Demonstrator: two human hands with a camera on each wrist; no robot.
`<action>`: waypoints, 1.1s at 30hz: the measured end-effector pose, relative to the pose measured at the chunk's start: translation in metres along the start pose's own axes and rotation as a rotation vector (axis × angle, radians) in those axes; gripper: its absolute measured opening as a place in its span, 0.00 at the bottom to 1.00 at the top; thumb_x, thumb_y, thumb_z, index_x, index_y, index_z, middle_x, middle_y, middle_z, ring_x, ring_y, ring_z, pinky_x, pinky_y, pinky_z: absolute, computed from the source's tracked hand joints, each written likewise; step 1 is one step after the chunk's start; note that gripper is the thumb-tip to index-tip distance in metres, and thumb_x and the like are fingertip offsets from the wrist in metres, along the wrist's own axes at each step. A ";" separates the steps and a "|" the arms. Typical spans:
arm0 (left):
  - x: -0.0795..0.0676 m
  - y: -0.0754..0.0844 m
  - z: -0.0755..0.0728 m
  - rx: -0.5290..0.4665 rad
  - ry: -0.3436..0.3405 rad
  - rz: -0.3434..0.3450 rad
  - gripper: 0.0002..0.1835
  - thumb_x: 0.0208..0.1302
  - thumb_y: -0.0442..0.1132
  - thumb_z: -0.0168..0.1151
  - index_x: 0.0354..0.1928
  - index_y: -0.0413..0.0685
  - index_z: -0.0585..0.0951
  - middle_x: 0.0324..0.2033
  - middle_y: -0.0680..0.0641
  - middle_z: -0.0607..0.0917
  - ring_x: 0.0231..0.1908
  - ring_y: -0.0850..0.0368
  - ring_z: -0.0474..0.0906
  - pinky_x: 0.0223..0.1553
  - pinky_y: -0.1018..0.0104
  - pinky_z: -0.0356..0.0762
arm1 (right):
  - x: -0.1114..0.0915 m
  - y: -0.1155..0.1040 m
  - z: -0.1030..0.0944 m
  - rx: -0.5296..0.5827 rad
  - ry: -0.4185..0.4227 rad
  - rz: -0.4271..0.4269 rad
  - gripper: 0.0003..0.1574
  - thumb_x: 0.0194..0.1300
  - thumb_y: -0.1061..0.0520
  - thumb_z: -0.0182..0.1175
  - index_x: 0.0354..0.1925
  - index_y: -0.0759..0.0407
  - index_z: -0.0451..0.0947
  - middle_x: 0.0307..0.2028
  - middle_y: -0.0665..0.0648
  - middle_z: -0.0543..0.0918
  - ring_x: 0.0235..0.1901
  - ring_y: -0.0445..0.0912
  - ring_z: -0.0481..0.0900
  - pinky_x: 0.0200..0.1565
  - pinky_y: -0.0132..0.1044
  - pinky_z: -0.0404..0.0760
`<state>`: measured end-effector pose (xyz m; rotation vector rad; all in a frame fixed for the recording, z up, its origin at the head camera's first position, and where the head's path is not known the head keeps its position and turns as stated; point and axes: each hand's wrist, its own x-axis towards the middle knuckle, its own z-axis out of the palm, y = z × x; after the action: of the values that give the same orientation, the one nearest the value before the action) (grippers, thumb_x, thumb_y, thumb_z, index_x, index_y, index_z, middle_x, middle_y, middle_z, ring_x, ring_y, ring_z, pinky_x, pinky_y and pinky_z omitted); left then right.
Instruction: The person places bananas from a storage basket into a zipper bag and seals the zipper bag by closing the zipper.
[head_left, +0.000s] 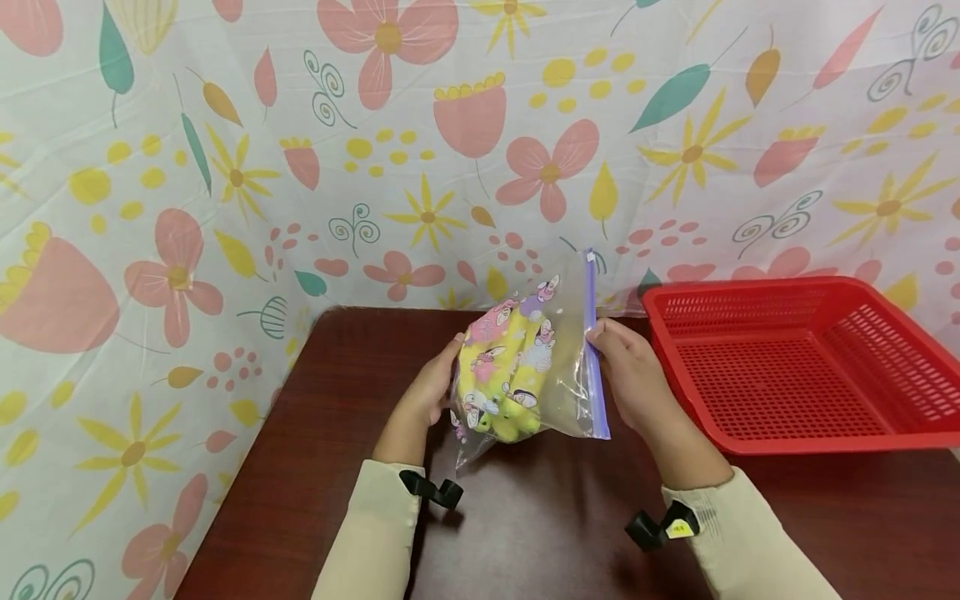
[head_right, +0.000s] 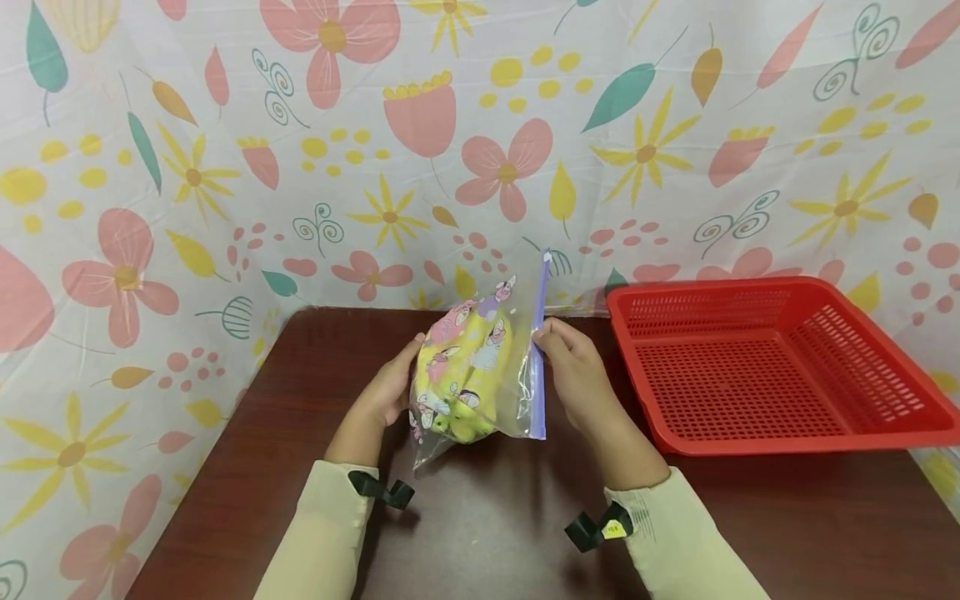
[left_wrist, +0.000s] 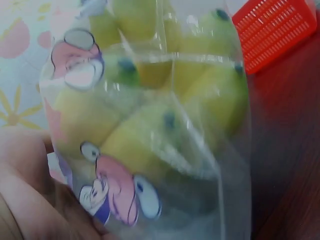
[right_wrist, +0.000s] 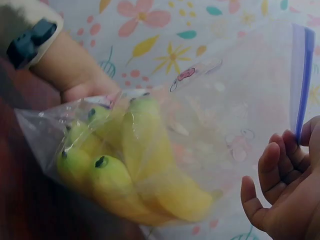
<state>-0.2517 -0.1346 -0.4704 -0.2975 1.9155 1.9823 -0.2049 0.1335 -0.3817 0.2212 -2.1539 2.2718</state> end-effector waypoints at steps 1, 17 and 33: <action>0.000 0.000 -0.001 0.019 0.013 0.013 0.40 0.68 0.75 0.44 0.56 0.47 0.79 0.36 0.51 0.84 0.32 0.60 0.82 0.37 0.64 0.82 | 0.000 0.005 -0.002 -0.011 0.001 0.008 0.18 0.76 0.59 0.43 0.30 0.54 0.75 0.34 0.47 0.82 0.34 0.40 0.80 0.40 0.32 0.82; 0.005 -0.007 -0.001 0.093 0.170 0.117 0.21 0.77 0.47 0.53 0.67 0.51 0.73 0.57 0.43 0.78 0.48 0.54 0.76 0.48 0.63 0.76 | -0.005 0.074 -0.033 -0.126 0.003 0.072 0.16 0.76 0.61 0.43 0.31 0.65 0.71 0.26 0.45 0.76 0.31 0.38 0.76 0.38 0.32 0.77; 0.006 -0.007 -0.004 0.147 0.116 0.064 0.31 0.72 0.50 0.57 0.73 0.52 0.65 0.59 0.42 0.78 0.52 0.49 0.79 0.54 0.54 0.78 | -0.003 0.102 -0.060 -0.485 0.085 0.252 0.23 0.73 0.48 0.56 0.31 0.66 0.76 0.21 0.49 0.76 0.26 0.44 0.73 0.27 0.36 0.72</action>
<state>-0.2553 -0.1382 -0.4792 -0.3214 2.1561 1.8883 -0.2176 0.1874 -0.4867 -0.1560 -2.7203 1.7284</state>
